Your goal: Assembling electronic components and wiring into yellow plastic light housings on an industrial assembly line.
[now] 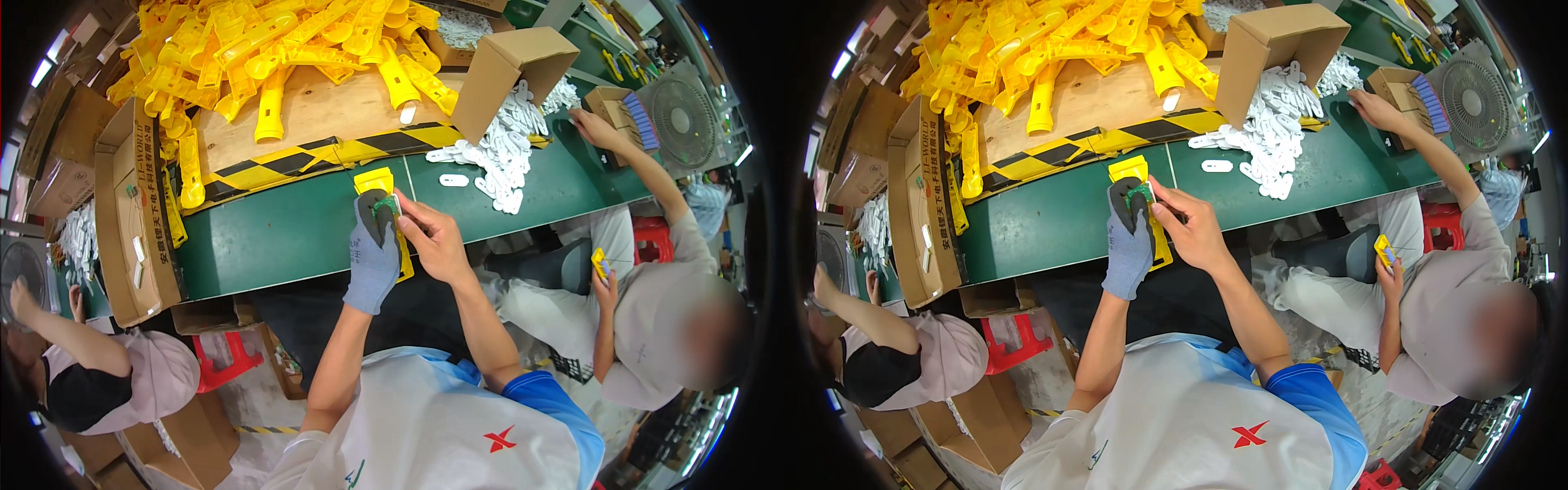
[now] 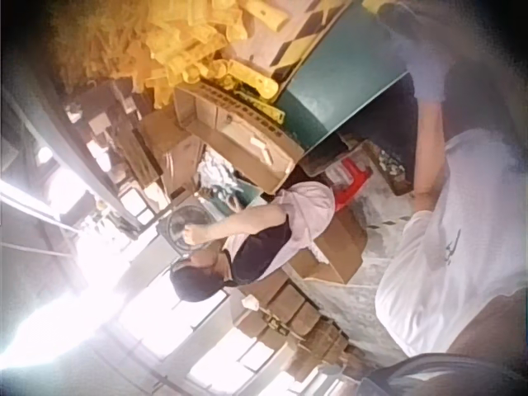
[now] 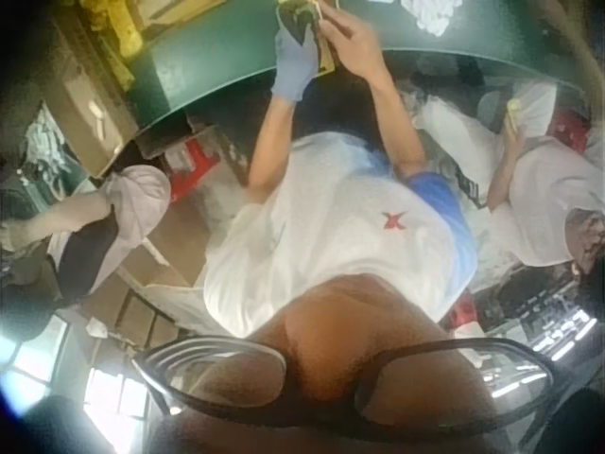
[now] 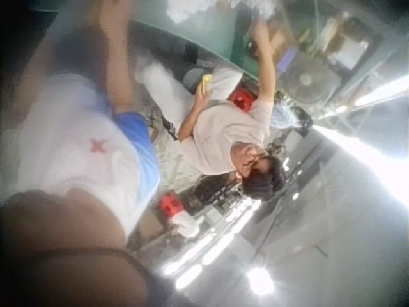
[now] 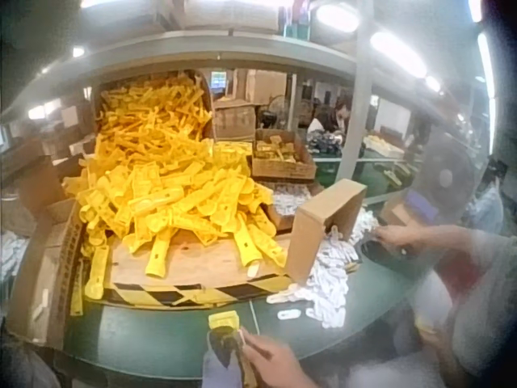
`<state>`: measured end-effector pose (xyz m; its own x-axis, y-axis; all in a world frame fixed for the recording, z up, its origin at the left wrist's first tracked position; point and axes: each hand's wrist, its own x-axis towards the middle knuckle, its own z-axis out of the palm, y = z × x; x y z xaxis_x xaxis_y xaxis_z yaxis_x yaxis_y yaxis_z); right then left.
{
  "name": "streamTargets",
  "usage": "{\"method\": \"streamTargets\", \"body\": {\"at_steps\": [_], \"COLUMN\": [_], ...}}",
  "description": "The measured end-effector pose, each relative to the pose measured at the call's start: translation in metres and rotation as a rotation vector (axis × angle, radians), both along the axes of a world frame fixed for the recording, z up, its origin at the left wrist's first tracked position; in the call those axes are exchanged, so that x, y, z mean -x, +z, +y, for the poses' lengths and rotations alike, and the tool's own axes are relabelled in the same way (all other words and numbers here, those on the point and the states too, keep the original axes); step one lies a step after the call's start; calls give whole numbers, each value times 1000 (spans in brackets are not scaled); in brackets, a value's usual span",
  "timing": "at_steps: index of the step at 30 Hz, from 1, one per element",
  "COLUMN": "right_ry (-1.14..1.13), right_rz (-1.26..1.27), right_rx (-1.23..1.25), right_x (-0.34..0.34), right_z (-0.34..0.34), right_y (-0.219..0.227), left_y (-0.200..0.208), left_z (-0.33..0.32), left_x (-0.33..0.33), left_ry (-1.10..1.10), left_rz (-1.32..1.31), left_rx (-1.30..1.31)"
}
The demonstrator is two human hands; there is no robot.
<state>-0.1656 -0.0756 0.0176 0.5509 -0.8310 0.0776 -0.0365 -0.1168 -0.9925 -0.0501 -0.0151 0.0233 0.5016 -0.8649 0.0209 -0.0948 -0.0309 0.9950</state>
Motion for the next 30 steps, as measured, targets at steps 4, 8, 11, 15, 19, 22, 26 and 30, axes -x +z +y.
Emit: {"method": "streamTargets", "body": {"at_steps": [4,8,11,15,19,22,26,30], "right_ry": [35,32,-9,45,91,52,1,-71], "right_rz": [-81,-106,-168,-171,-233,-268,-205,-123], "right_rx": [-85,-60,-11,-16,-112,-61,-130,-58], "right_x": [0,1,0,4,5,3,1,-1], "right_z": [-1,-4,-3,-7,-7,-5,-2,8], "right_y": [-4,-6,-4,-12,-13,-12,-9,-14], "left_y": [-8,-14,-9,-9,-12,-11,-8,-9], "left_z": [3,0,-2,-2,0,-2,-2,-5], "left_x": [0,2,2,-1,-4,-5,-6,1], "left_ry": [31,62,63,40,-13,-21,-57,-15], "left_rz": [-8,-31,33,23,17,9,-30,-180], "left_rx": [38,158,115,97,98,109,150,148]}}
